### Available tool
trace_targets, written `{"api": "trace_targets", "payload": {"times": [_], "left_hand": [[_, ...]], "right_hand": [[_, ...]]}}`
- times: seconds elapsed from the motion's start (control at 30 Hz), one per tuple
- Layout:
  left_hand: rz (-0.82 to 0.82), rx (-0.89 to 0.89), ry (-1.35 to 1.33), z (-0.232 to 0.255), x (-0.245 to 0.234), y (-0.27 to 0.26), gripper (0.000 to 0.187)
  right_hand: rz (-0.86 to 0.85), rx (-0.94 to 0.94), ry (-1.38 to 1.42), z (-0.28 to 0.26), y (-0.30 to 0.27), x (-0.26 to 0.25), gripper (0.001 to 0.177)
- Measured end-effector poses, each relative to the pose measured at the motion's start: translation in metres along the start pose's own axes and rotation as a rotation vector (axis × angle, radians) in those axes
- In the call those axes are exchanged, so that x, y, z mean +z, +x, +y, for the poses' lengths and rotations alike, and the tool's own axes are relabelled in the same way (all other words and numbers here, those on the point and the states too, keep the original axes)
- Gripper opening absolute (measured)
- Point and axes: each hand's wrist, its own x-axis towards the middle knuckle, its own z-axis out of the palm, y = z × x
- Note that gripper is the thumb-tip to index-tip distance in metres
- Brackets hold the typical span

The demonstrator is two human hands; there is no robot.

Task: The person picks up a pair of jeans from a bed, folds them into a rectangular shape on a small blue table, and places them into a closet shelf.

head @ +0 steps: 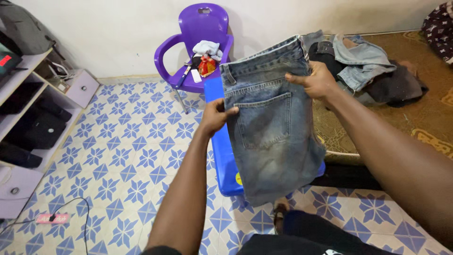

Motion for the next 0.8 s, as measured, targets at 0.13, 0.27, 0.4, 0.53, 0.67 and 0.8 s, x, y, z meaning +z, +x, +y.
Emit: {"api": "trace_targets", "payload": {"times": [0.13,0.27,0.4,0.53,0.67,0.8], "left_hand": [[0.05,0.048,-0.124,-0.015,0.007,0.008,0.026],[0.128,0.04,-0.056,-0.008,0.001,0.038,0.029],[0.148,0.118,0.028,0.006,-0.026,0.108,0.034],[0.23,0.168,-0.002,-0.009,-0.047,0.184,0.034],[0.427,0.07,0.366,-0.08,-0.056,0.233,0.027],[0.444,-0.146,0.472,-0.177,-0.054,0.245,0.03]], "right_hand": [[-0.072,-0.039,0.071,0.048,0.056,-0.002,0.031],[-0.08,-0.054,0.072,0.065,0.11,0.006,0.031],[0.004,0.215,-0.137,0.034,0.173,0.009,0.039],[-0.067,0.111,0.124,0.044,0.254,0.018,0.039],[-0.107,0.161,0.111,0.126,0.316,0.048,0.043],[-0.062,0.392,-0.108,0.243,0.338,0.082,0.054]]}}
